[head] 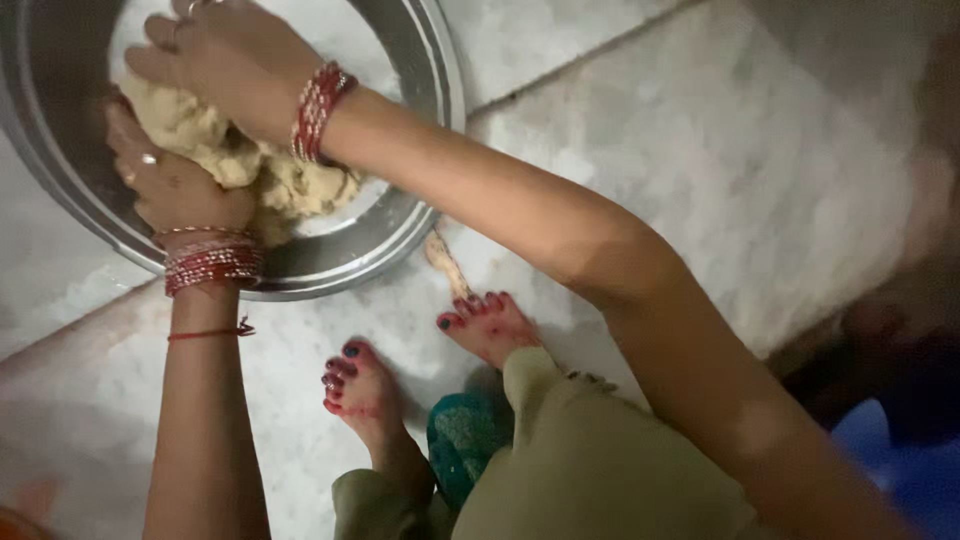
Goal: The person kneads a ball of dough by hand in a metal bowl placed on the floor. They repeatedly press, fold, and turn the dough, occasionally scraping small bits from the bowl's sides and incorporating them into the main mass.
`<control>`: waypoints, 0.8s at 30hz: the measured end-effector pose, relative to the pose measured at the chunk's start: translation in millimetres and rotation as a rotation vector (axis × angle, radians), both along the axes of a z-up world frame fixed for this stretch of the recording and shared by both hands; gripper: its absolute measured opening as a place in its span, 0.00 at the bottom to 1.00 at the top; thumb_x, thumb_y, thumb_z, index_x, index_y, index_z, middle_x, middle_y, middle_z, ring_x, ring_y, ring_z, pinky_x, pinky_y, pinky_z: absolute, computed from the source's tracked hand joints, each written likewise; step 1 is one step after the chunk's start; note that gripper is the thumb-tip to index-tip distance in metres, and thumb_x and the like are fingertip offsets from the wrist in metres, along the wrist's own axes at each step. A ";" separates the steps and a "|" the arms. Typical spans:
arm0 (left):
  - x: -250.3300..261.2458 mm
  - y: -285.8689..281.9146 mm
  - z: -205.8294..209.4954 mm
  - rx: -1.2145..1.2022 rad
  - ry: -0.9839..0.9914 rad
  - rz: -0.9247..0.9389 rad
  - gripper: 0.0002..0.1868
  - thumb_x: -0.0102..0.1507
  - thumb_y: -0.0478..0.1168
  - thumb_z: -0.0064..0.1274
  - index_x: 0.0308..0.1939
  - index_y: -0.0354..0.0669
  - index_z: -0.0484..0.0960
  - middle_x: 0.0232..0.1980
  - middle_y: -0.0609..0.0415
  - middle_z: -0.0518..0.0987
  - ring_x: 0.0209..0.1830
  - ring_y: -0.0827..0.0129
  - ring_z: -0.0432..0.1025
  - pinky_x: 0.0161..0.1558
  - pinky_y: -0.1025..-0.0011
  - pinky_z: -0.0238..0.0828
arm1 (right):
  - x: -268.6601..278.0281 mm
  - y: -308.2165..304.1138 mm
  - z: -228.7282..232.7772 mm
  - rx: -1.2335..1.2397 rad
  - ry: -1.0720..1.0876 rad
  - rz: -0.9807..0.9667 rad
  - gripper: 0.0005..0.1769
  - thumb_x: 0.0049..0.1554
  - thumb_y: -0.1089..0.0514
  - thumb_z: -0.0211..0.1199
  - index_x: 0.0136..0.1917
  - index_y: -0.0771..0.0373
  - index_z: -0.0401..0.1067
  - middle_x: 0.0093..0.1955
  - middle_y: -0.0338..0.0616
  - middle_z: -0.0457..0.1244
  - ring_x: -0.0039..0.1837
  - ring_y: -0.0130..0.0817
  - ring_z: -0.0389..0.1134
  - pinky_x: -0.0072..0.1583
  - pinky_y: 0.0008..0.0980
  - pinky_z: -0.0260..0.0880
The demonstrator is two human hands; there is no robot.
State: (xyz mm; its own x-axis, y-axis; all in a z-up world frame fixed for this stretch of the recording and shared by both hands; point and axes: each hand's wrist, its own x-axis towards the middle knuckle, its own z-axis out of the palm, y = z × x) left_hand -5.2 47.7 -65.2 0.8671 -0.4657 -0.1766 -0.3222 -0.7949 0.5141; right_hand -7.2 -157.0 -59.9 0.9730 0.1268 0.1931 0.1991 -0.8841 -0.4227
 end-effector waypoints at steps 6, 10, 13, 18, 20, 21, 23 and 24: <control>0.9 -4.1 -16.3 0.036 -0.063 0.069 0.58 0.62 0.62 0.64 0.84 0.39 0.48 0.83 0.37 0.57 0.81 0.42 0.56 0.73 0.43 0.56 | -83.4 29.8 66.7 -0.058 0.003 0.014 0.17 0.60 0.59 0.58 0.63 0.57 0.70 0.70 0.55 0.61 0.66 0.46 0.65 0.72 0.54 0.62; -3.9 -11.7 -7.5 -0.075 0.008 0.120 0.50 0.68 0.62 0.68 0.80 0.41 0.56 0.79 0.43 0.65 0.77 0.49 0.63 0.72 0.50 0.65 | -125.4 46.4 94.5 -0.242 0.168 -0.062 0.31 0.60 0.54 0.55 0.73 0.70 0.63 0.77 0.62 0.54 0.79 0.51 0.52 0.75 0.56 0.57; -6.3 -12.9 -2.6 -0.141 -0.002 0.115 0.45 0.66 0.55 0.65 0.79 0.42 0.60 0.76 0.44 0.68 0.74 0.54 0.68 0.74 0.58 0.70 | -140.4 51.0 96.2 -0.355 0.284 -0.023 0.33 0.65 0.53 0.51 0.78 0.71 0.54 0.83 0.63 0.49 0.85 0.53 0.45 0.78 0.57 0.53; 0.7 -15.5 -8.7 -0.108 -0.135 -0.066 0.52 0.52 0.43 0.71 0.75 0.35 0.59 0.72 0.37 0.66 0.68 0.44 0.66 0.67 0.55 0.69 | -126.1 52.3 71.8 -0.531 0.332 -0.183 0.36 0.63 0.55 0.48 0.81 0.67 0.48 0.83 0.64 0.41 0.84 0.56 0.40 0.76 0.59 0.52; 8.1 -13.5 -9.7 -0.056 -0.147 -0.144 0.54 0.51 0.39 0.70 0.77 0.33 0.58 0.73 0.36 0.65 0.69 0.40 0.63 0.68 0.53 0.65 | -110.0 47.0 59.1 -0.554 0.378 -0.203 0.37 0.62 0.54 0.48 0.80 0.69 0.46 0.82 0.67 0.39 0.84 0.59 0.39 0.75 0.60 0.52; 13.3 -13.8 -9.4 -0.032 -0.154 -0.182 0.55 0.51 0.37 0.70 0.78 0.32 0.57 0.73 0.35 0.64 0.69 0.38 0.62 0.68 0.51 0.64 | -99.6 41.5 53.4 -0.514 0.403 -0.204 0.38 0.61 0.53 0.47 0.80 0.70 0.44 0.82 0.68 0.38 0.83 0.60 0.38 0.74 0.60 0.52; 21.2 -12.7 -6.3 -0.064 -0.059 -0.197 0.58 0.46 0.38 0.70 0.76 0.32 0.55 0.73 0.35 0.63 0.69 0.38 0.60 0.69 0.50 0.60 | -87.5 33.4 47.3 -0.482 0.424 -0.182 0.40 0.59 0.54 0.50 0.79 0.72 0.43 0.81 0.69 0.39 0.82 0.60 0.40 0.73 0.59 0.53; 24.2 -13.3 -5.0 -0.082 -0.011 -0.207 0.59 0.44 0.38 0.71 0.75 0.32 0.55 0.72 0.35 0.62 0.69 0.37 0.59 0.70 0.50 0.58 | -85.1 27.3 45.8 -0.492 0.416 -0.162 0.41 0.58 0.55 0.53 0.79 0.72 0.43 0.81 0.69 0.41 0.81 0.59 0.42 0.73 0.57 0.55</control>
State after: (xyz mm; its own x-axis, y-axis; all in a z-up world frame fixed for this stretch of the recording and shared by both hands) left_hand 18.9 34.5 -70.3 0.7533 -0.6462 -0.1222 -0.4799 -0.6672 0.5698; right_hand -92.3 -129.7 -14.1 0.9680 -0.0498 -0.2458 -0.0450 -0.9987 0.0251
